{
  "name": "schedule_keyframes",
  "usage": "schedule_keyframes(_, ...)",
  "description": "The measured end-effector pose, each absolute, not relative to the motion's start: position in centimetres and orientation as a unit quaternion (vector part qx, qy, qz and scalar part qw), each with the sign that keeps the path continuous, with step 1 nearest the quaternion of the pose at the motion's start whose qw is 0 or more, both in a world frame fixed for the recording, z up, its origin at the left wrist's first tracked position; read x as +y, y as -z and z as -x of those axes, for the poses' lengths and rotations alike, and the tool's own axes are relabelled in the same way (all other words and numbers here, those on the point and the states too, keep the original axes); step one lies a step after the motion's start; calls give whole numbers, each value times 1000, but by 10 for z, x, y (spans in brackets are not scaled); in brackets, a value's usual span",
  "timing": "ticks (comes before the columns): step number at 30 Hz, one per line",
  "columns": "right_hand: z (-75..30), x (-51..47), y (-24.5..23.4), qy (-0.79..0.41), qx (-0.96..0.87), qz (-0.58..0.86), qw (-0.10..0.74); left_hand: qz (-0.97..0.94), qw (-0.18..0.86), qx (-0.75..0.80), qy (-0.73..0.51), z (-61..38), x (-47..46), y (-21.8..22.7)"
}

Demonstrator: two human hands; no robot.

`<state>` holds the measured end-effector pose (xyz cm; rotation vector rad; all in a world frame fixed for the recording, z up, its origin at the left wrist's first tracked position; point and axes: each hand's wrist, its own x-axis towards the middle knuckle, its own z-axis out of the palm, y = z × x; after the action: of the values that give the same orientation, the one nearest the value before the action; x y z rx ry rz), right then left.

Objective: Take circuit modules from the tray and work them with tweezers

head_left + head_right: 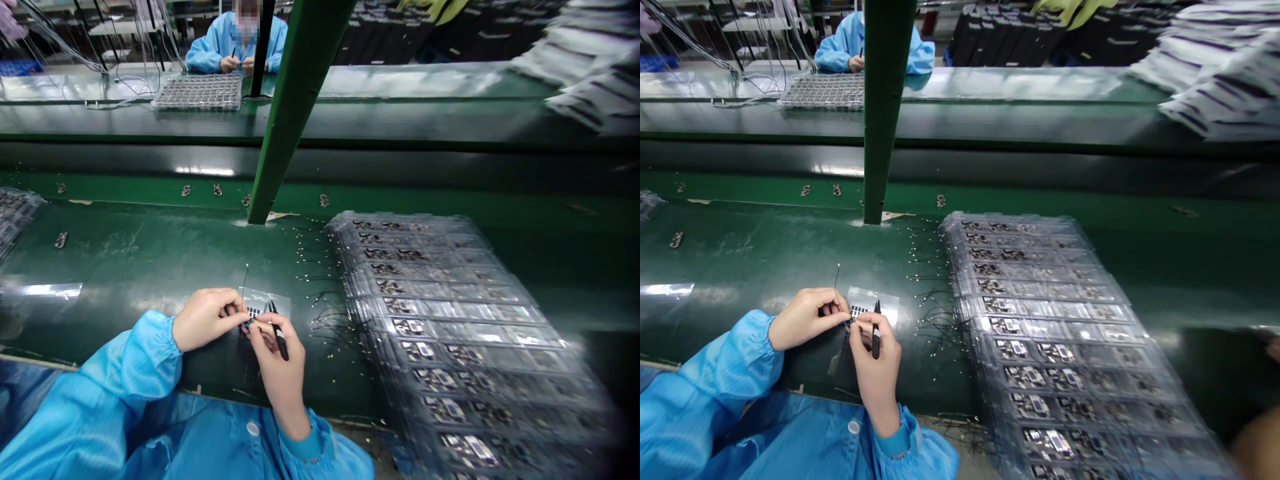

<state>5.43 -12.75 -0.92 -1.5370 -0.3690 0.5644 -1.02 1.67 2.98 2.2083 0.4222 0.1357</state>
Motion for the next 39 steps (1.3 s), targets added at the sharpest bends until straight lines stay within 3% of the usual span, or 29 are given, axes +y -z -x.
schedule_keyframes(39, -53, -126, 10, -248, -160, 672, 679, -887, 425, 159, -83, 11, 14, -34)
